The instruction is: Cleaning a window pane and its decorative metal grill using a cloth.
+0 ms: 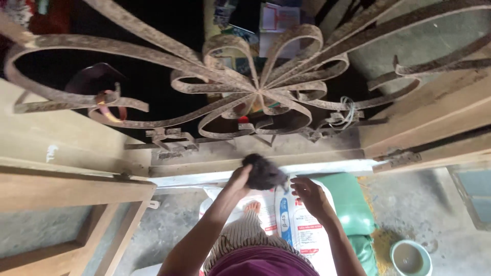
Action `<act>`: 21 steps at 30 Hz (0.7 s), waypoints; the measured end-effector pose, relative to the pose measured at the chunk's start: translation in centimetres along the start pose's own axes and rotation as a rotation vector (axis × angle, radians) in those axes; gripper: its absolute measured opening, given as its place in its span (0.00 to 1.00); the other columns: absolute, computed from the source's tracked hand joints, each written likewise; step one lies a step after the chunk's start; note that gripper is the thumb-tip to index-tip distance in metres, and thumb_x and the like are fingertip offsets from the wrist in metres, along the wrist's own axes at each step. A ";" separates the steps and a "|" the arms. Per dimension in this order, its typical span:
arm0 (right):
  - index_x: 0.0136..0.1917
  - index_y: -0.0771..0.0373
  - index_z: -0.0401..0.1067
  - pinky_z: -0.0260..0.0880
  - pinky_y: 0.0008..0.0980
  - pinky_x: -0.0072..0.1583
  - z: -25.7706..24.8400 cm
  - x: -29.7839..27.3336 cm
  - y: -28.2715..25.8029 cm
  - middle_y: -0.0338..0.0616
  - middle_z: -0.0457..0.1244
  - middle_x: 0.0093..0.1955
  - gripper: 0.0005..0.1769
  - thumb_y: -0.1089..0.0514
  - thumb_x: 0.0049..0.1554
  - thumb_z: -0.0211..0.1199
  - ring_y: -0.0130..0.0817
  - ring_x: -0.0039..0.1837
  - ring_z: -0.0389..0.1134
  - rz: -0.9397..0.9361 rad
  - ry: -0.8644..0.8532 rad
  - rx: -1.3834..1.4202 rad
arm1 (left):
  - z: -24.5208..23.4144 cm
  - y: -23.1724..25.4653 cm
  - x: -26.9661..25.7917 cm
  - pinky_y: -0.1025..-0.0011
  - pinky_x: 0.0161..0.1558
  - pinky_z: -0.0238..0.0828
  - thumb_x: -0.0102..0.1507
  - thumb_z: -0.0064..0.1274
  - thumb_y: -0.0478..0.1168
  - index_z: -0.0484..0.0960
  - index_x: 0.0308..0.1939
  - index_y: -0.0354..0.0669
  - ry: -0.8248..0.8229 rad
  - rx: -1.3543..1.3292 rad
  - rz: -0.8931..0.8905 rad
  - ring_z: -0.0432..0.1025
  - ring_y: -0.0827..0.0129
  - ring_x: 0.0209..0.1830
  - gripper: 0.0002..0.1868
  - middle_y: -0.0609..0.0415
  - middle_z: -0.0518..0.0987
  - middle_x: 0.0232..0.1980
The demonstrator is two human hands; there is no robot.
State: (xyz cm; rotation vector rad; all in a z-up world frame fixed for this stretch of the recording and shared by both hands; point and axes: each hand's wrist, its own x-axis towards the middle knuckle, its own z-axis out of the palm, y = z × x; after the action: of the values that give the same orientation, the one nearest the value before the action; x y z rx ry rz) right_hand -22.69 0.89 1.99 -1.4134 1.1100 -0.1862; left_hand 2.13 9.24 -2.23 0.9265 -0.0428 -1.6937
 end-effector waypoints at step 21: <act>0.63 0.58 0.73 0.80 0.37 0.51 3.6 2.9 0.8 0.44 0.73 0.56 0.18 0.54 0.61 0.58 0.35 0.53 0.78 -0.230 -0.144 -0.211 | -5.6 4.1 6.2 0.55 0.45 0.75 0.68 0.48 0.37 0.75 0.56 0.37 0.841 1.802 1.121 0.75 0.55 0.37 0.13 0.42 0.81 0.39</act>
State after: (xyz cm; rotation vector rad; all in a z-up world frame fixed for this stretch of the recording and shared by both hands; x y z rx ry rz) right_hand -19.07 1.54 -0.91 -1.7166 0.8661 -0.1307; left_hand 8.47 4.99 -7.53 2.1592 -1.3691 0.2653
